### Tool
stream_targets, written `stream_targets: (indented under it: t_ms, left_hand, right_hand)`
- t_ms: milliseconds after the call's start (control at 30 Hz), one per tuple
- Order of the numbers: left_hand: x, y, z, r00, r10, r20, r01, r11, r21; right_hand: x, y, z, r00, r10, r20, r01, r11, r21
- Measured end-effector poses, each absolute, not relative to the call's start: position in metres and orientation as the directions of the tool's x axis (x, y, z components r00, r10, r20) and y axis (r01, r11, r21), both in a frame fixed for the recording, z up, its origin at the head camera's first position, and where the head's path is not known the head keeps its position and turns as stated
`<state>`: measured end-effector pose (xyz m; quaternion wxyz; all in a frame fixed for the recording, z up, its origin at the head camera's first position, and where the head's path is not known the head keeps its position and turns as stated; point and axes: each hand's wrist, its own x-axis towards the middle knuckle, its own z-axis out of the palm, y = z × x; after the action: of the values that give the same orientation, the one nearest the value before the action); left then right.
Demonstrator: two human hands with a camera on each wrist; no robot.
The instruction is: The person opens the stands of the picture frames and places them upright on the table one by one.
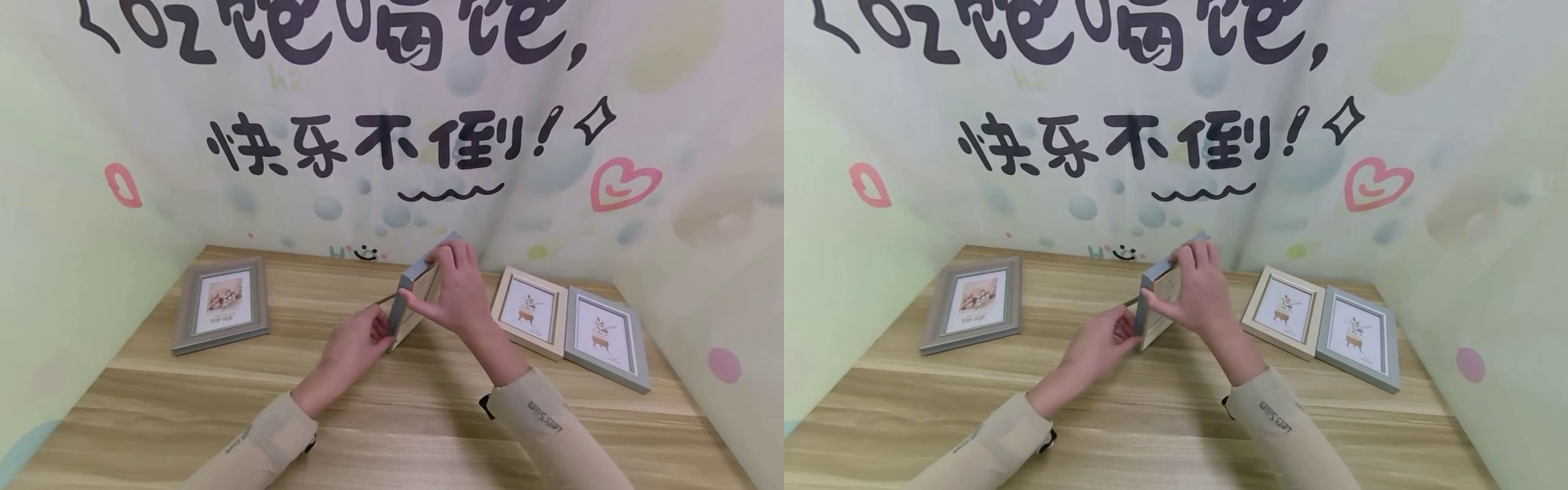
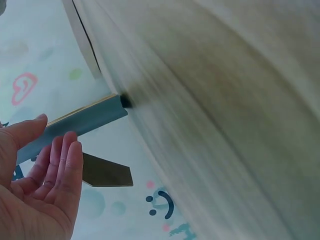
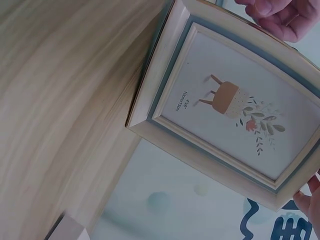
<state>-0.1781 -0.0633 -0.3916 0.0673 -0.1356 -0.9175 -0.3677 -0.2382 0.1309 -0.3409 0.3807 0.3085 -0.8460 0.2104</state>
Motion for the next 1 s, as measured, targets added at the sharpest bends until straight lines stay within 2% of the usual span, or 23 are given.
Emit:
stream_targets:
  t_ms: [233,700,867,933,1000]
  left_hand:
    - [-0.183,-0.064,-0.395,-0.946,0.146,0.288,0.302,0.717,0.628]
    - [-0.195,-0.065,-0.401,-0.943,0.128,0.308,0.302,0.72,0.624]
    - [-0.197,-0.066,-0.402,-0.946,0.111,0.306,0.287,0.728,0.622]
    - [-0.198,-0.066,-0.402,-0.945,0.111,0.308,0.287,0.733,0.617]
    - [-0.198,-0.066,-0.402,-0.946,0.112,0.304,0.285,0.734,0.616]
  right_hand:
    - [-0.237,0.122,-0.338,-0.538,-0.355,0.764,-0.646,0.756,-0.103]
    - [-0.238,0.116,-0.34,-0.562,-0.351,0.749,-0.652,0.745,-0.141]
    - [-0.243,0.123,-0.348,-0.551,-0.271,0.789,-0.715,0.641,-0.279]
    - [-0.246,0.128,-0.355,-0.581,-0.178,0.794,-0.705,0.598,-0.382]
    - [-0.247,0.132,-0.362,-0.654,-0.07,0.753,-0.661,0.538,-0.524]
